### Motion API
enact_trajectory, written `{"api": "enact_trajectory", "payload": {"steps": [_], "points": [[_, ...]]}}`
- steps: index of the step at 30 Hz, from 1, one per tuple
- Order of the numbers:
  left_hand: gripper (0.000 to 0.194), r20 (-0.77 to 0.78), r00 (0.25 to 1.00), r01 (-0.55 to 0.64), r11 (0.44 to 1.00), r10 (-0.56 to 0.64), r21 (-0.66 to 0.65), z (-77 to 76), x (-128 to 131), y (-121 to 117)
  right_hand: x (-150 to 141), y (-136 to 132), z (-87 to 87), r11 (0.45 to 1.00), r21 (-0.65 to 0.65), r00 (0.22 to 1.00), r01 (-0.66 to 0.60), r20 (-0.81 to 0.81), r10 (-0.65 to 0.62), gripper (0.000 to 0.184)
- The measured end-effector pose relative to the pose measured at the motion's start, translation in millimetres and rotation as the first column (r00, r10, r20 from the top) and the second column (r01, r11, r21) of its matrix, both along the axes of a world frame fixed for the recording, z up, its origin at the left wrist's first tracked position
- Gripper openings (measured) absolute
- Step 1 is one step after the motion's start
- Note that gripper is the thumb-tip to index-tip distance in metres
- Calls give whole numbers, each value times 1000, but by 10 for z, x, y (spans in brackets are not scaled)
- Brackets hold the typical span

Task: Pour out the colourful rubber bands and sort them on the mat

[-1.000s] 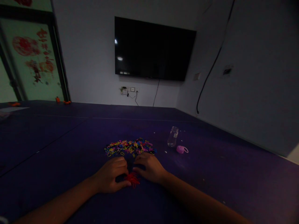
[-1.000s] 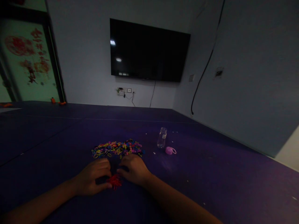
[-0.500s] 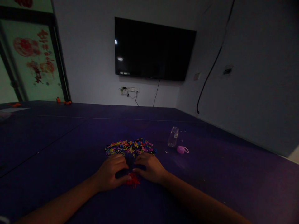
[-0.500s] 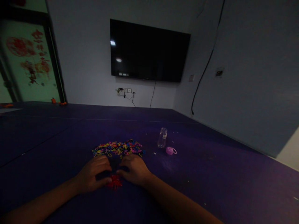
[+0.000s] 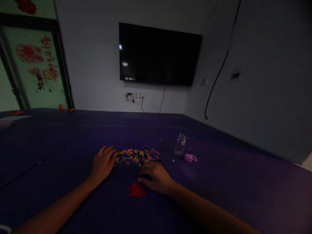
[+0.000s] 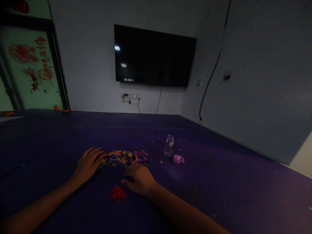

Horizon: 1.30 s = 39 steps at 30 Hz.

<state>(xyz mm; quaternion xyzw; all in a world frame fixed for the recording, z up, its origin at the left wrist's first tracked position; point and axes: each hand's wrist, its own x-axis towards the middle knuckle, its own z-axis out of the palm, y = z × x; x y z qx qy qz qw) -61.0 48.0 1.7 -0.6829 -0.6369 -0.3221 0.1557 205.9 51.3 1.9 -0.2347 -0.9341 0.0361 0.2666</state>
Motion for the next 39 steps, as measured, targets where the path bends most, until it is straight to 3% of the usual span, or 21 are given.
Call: {"api": "enact_trajectory", "payload": {"steps": [7, 12, 32, 39], "points": [[43, -128, 977, 145, 969, -173, -202, -55, 11, 54, -22, -4, 7, 1000, -3, 1000, 7, -4, -7, 22], [45, -153, 968, 145, 941, -200, -307, -44, -18, 88, -27, -17, 21, 1000, -7, 1000, 12, 6, -12, 21], [52, -67, 974, 189, 938, -217, -289, -78, -84, 67, -34, 6, -28, 1000, -3, 1000, 18, -3, -18, 20], [45, -46, 963, 253, 951, -265, -178, -109, -100, 98, -31, 17, -41, 1000, -7, 1000, 26, 11, -26, 20]]}}
